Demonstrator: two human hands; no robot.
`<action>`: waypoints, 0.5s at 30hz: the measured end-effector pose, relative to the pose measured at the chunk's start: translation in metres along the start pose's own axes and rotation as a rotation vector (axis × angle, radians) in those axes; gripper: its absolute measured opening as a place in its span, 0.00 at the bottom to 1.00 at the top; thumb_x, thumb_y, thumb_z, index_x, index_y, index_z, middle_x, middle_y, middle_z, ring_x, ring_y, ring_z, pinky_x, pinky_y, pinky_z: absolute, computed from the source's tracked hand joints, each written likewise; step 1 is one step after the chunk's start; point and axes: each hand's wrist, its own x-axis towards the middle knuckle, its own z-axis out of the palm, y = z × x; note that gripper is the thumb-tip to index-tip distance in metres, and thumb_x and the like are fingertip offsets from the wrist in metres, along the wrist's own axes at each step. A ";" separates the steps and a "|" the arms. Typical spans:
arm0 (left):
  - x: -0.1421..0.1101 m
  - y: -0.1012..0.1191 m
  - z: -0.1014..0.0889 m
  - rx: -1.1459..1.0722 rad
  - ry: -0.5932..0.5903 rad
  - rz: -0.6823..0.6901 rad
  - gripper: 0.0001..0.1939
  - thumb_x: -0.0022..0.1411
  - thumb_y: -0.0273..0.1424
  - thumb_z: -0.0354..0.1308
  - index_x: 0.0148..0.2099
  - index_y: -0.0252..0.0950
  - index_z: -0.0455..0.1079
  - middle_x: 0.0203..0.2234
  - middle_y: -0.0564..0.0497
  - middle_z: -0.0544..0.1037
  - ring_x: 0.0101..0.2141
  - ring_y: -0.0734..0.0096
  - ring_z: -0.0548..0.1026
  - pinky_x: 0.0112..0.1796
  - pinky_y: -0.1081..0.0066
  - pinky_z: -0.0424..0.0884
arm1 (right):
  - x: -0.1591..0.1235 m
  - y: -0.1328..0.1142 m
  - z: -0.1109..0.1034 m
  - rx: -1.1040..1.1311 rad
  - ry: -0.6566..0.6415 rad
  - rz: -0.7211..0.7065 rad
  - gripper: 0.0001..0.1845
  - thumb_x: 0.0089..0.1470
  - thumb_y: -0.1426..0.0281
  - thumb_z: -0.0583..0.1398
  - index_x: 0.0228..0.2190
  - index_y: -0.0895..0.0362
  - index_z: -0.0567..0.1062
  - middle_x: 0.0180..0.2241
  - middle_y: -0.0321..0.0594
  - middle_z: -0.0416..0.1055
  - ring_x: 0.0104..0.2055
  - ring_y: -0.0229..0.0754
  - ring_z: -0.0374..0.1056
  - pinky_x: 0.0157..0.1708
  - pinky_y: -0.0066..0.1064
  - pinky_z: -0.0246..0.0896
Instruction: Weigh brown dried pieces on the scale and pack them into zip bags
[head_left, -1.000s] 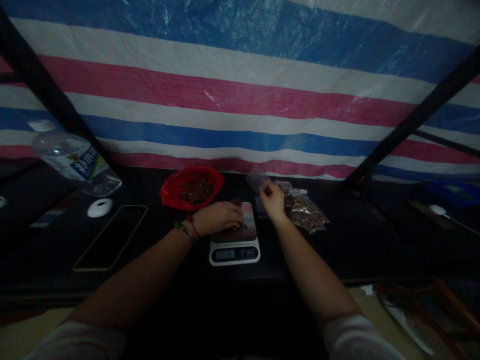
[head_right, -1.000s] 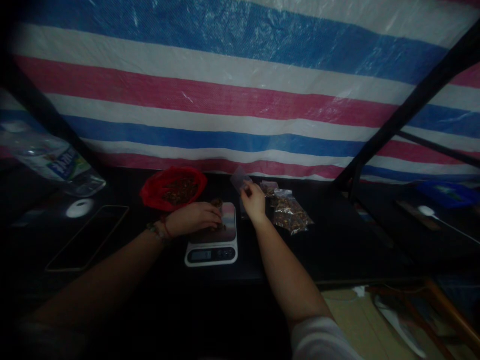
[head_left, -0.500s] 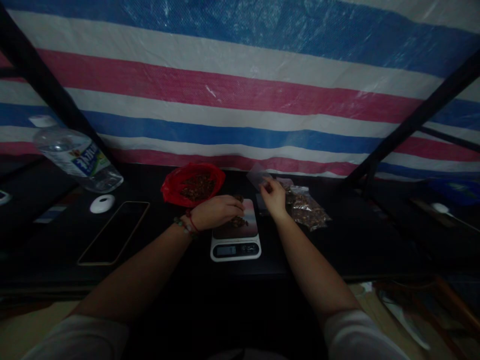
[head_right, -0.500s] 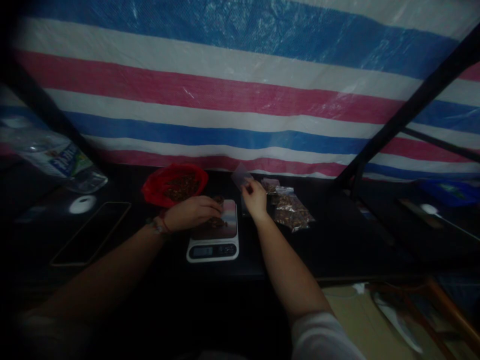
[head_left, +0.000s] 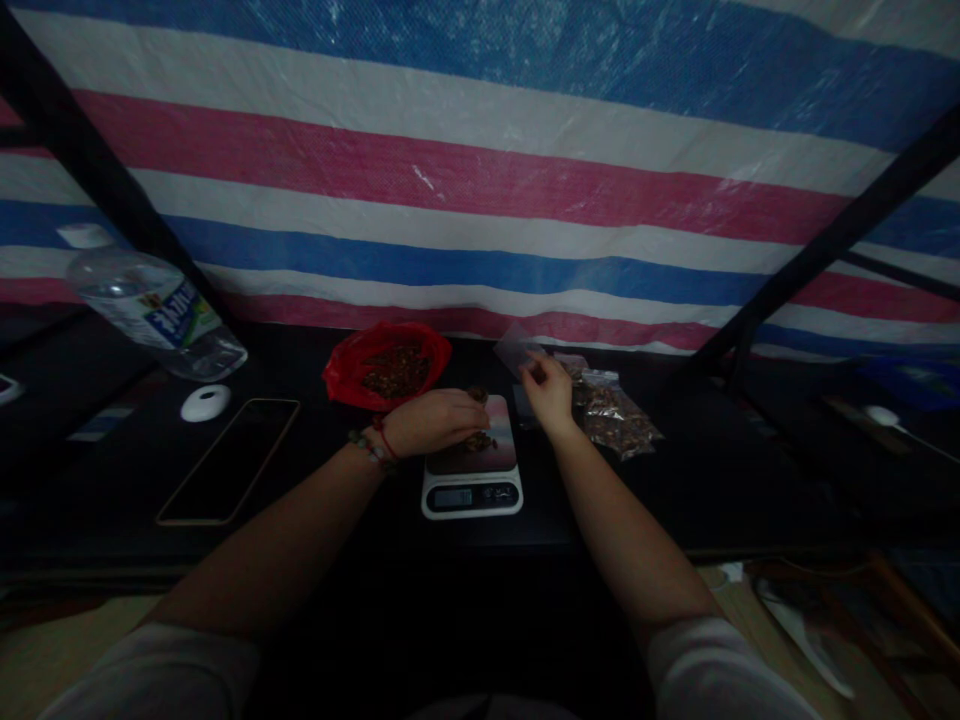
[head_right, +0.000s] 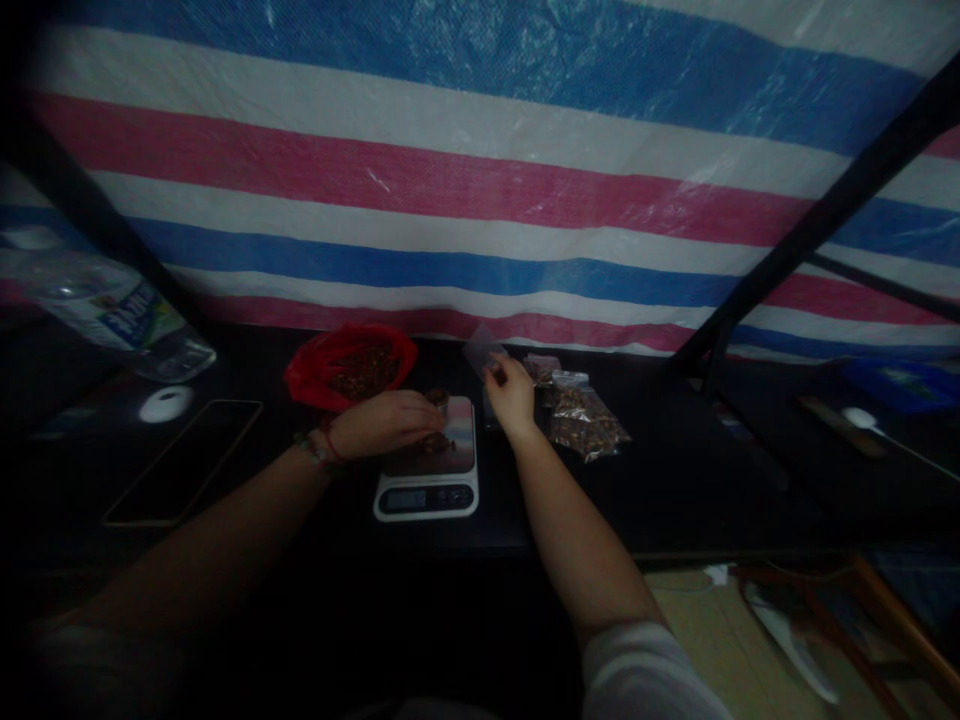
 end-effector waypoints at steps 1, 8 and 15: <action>0.000 0.000 0.000 0.003 -0.004 0.011 0.11 0.65 0.28 0.49 0.43 0.35 0.72 0.38 0.49 0.78 0.40 0.70 0.73 0.44 0.70 0.67 | 0.000 0.000 0.000 0.000 0.001 -0.003 0.14 0.52 0.67 0.58 0.40 0.58 0.75 0.30 0.41 0.72 0.33 0.42 0.66 0.37 0.34 0.62; 0.001 0.000 -0.001 -0.014 -0.026 0.004 0.10 0.63 0.26 0.52 0.41 0.38 0.74 0.39 0.50 0.77 0.40 0.72 0.73 0.44 0.72 0.67 | 0.000 0.001 0.001 0.005 0.003 -0.014 0.14 0.52 0.67 0.58 0.40 0.58 0.75 0.28 0.39 0.71 0.31 0.41 0.65 0.36 0.33 0.62; 0.000 -0.001 0.001 -0.021 -0.044 -0.004 0.11 0.62 0.25 0.52 0.44 0.39 0.74 0.41 0.51 0.78 0.42 0.70 0.74 0.46 0.70 0.67 | 0.000 -0.002 0.000 0.002 -0.001 -0.018 0.14 0.52 0.68 0.58 0.40 0.58 0.76 0.29 0.40 0.71 0.32 0.42 0.65 0.36 0.33 0.62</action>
